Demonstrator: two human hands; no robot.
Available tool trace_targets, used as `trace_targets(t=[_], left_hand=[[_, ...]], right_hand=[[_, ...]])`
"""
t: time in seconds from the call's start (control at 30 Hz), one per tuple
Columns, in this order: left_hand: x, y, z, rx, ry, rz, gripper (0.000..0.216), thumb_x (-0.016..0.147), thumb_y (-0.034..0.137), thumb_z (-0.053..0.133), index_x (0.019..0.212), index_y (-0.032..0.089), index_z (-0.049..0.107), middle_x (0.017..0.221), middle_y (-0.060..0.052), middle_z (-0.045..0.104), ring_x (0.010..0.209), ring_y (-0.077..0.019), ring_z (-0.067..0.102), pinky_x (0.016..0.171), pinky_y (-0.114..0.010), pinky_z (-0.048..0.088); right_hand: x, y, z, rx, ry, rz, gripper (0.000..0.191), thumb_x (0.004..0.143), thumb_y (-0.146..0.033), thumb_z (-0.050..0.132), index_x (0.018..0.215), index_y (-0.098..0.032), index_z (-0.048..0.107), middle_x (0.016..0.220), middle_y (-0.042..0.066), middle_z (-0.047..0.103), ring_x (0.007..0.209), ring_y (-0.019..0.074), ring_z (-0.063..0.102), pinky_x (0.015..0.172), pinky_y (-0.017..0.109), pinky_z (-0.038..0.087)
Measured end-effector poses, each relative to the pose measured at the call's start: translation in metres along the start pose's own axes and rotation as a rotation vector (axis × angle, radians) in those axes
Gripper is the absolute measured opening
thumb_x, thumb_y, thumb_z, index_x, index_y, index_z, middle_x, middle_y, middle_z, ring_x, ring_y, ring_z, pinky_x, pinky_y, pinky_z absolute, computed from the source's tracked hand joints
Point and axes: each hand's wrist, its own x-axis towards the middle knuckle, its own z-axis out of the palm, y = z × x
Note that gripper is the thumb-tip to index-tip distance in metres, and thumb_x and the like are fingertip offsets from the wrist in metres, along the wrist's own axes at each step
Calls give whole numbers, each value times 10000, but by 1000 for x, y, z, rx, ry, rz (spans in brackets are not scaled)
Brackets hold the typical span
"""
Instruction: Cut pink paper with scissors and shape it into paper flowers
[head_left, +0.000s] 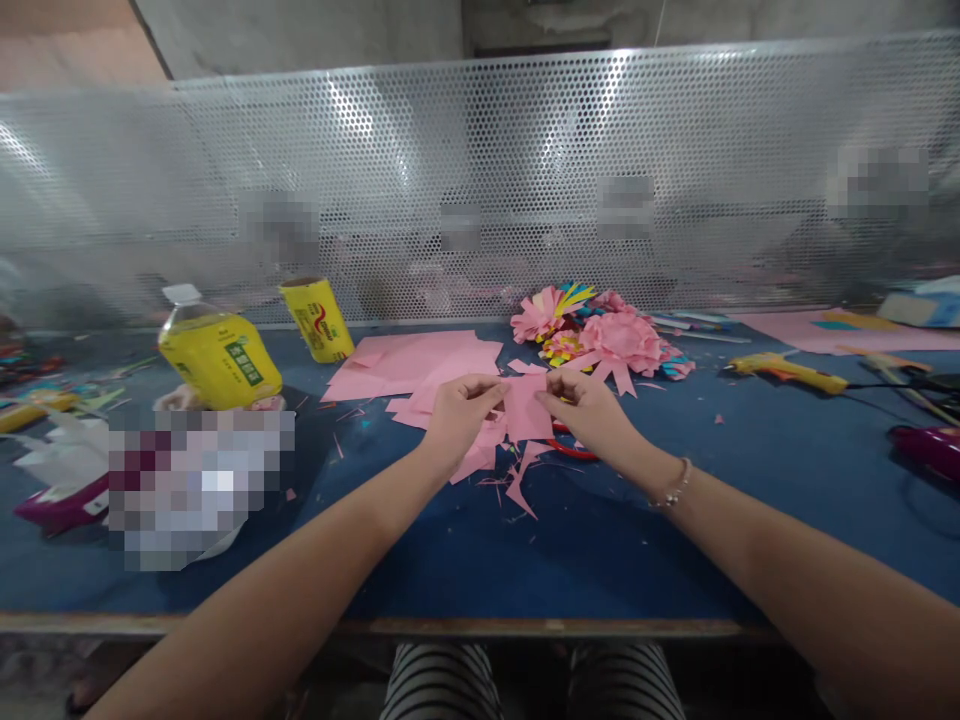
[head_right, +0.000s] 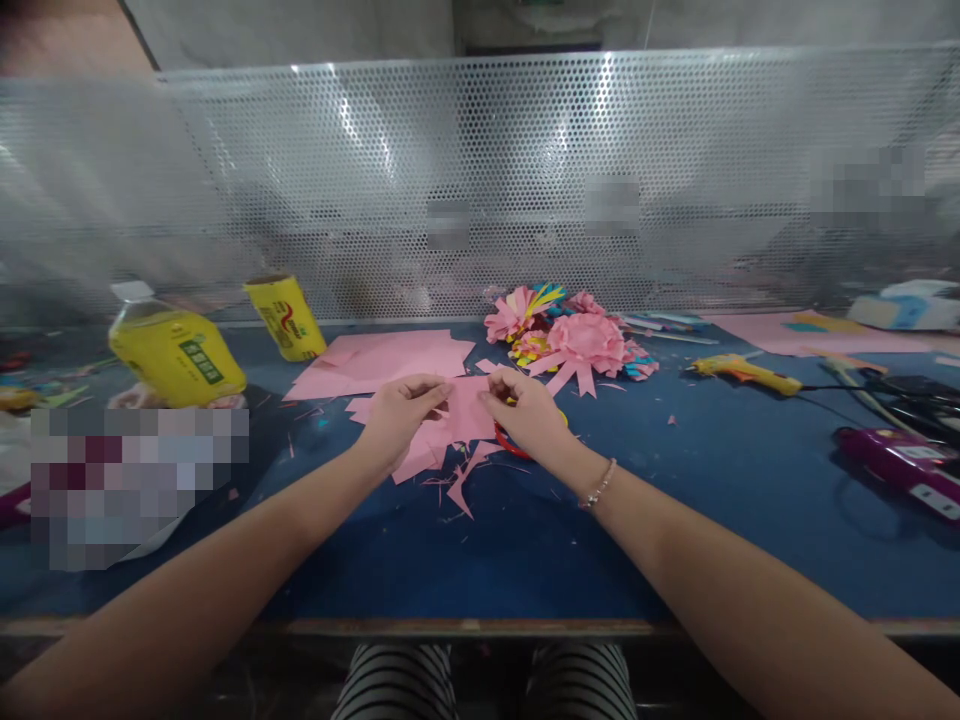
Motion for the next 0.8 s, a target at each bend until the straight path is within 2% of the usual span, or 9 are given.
trace_targets(t=[0.23,0.33,0.47,0.63,0.8], left_hand=[[-1,1,1,-77,-35,-86,160,603,279,643,670,134,630,569,-17,602,525,-87,552,538,-223,462],[-4,6,3,-155,-36,-167,124,611,248,636,647,129,624,558,-23,604,520,-88,558,554,-230,467],[-5,8,4,-259,-22,-251,57,617,174,612,633,120,611,544,-13,591,496,-74,547,579,-234,467],[-1,3,3,-360,-65,-295,27,604,132,611,618,111,598,540,-3,570,498,-66,543,602,-230,465],[1,2,1,-432,-62,-292,60,611,154,615,600,114,572,547,0,565,518,-67,542,608,-229,461]], right_hand=[[-3,-5,-1,-191,25,-56,69,706,-245,482,683,-180,476,658,5,475,617,117,436,569,252,374],[-3,-6,-3,-289,45,-168,95,727,-236,478,767,-183,545,733,39,530,676,144,475,593,274,402],[-6,-6,-4,-353,67,-348,190,773,-216,451,878,-202,609,831,71,576,793,176,516,719,341,432],[-8,-6,-5,-363,-6,-489,240,813,-223,428,918,-230,644,864,78,587,842,174,533,766,358,452],[-9,-4,-5,-373,-61,-520,275,820,-193,409,955,-234,644,915,78,595,873,165,545,764,346,470]])
